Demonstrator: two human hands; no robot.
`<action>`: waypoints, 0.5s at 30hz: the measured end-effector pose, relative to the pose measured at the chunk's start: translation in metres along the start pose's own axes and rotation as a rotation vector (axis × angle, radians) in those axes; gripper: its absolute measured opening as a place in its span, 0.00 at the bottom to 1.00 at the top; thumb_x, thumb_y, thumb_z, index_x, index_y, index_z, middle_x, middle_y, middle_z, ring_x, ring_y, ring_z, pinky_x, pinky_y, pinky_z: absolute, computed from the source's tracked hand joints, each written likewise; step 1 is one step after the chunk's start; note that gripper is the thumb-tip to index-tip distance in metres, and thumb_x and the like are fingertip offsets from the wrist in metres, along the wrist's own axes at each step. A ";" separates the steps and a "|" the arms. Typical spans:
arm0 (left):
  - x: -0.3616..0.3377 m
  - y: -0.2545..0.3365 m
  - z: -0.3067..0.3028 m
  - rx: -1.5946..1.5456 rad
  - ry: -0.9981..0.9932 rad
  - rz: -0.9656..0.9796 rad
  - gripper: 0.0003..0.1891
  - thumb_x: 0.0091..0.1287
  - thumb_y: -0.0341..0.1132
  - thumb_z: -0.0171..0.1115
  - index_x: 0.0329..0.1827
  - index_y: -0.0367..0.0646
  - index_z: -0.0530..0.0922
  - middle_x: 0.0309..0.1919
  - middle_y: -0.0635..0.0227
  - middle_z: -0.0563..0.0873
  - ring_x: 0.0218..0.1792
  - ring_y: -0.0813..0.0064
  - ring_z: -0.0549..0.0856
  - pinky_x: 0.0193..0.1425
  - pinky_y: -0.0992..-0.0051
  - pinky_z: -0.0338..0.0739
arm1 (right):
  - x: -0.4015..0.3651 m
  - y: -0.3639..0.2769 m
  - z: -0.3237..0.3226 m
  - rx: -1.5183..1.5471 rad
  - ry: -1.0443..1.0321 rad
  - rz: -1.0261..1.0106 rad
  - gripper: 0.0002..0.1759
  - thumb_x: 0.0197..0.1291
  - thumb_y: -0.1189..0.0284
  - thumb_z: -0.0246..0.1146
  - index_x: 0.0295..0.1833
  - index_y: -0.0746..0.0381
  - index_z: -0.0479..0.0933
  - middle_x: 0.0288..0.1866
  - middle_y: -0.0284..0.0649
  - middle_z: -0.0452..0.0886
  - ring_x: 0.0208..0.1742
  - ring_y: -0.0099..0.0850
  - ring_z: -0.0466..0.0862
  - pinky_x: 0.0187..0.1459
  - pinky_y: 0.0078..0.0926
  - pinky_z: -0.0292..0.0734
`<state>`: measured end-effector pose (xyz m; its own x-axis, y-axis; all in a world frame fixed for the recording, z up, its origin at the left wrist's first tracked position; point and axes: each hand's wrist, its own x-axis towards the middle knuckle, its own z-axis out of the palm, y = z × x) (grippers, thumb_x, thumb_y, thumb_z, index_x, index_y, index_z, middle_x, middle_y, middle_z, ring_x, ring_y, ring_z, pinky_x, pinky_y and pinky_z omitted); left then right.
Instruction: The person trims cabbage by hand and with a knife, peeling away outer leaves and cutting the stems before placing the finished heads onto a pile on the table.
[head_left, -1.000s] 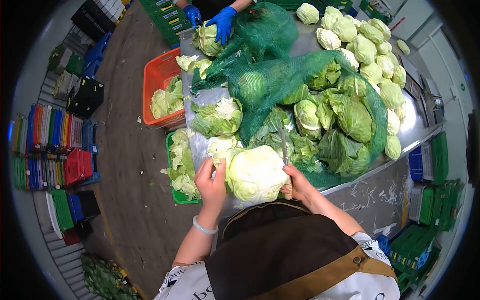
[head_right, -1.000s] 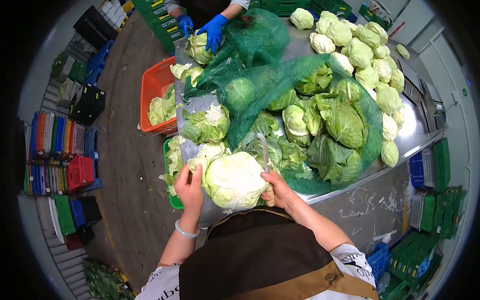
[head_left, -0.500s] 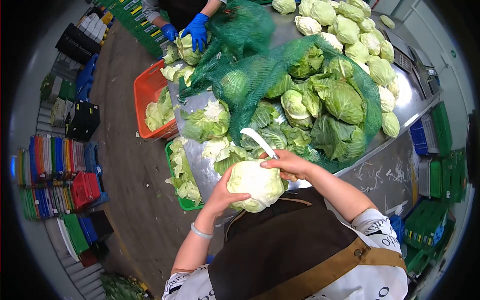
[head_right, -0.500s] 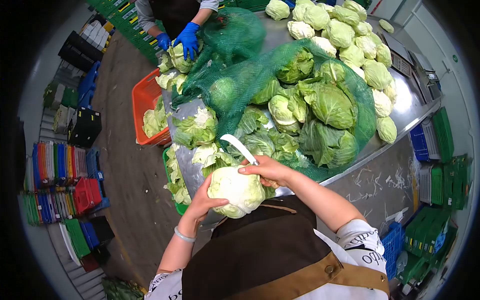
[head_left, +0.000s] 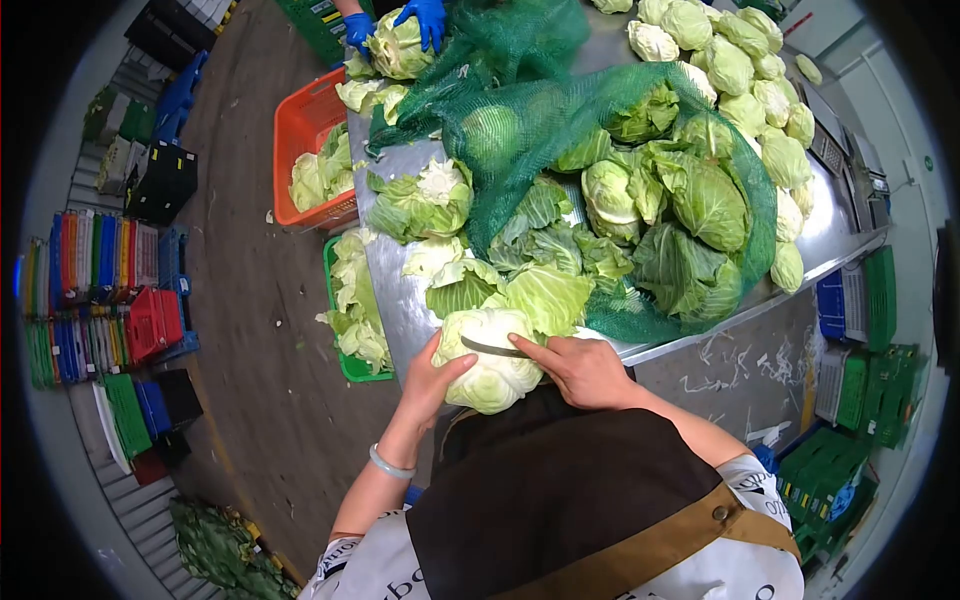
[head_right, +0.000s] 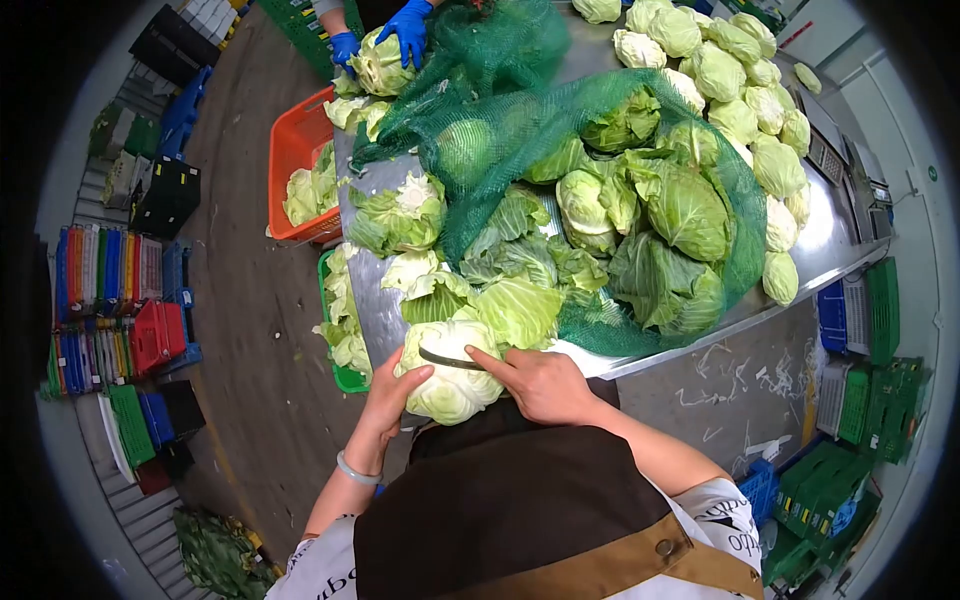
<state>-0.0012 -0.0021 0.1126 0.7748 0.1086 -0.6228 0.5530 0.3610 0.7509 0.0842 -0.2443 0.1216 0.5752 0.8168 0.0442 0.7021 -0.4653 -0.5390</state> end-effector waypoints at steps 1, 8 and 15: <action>0.000 0.000 0.001 0.004 0.004 0.006 0.30 0.65 0.29 0.67 0.70 0.34 0.69 0.59 0.60 0.82 0.57 0.73 0.81 0.61 0.73 0.76 | 0.000 -0.001 0.000 -0.037 0.001 -0.005 0.35 0.59 0.73 0.61 0.74 0.45 0.69 0.27 0.35 0.73 0.26 0.33 0.80 0.26 0.33 0.75; -0.002 -0.001 -0.003 -0.004 -0.003 -0.025 0.28 0.67 0.32 0.66 0.70 0.33 0.70 0.58 0.60 0.83 0.55 0.72 0.83 0.61 0.73 0.76 | 0.011 -0.011 -0.005 -0.172 0.042 -0.034 0.41 0.47 0.75 0.63 0.72 0.46 0.71 0.27 0.35 0.73 0.27 0.32 0.80 0.28 0.32 0.76; 0.003 0.000 -0.007 0.006 0.006 -0.040 0.28 0.68 0.34 0.66 0.69 0.33 0.71 0.57 0.60 0.83 0.55 0.72 0.83 0.60 0.73 0.77 | 0.023 -0.015 0.001 -0.084 0.056 0.052 0.38 0.48 0.77 0.63 0.70 0.48 0.74 0.29 0.36 0.76 0.29 0.33 0.82 0.29 0.31 0.77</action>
<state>-0.0013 0.0041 0.1091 0.7501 0.0998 -0.6538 0.5854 0.3597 0.7266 0.0862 -0.2184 0.1293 0.6324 0.7718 0.0664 0.7023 -0.5351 -0.4695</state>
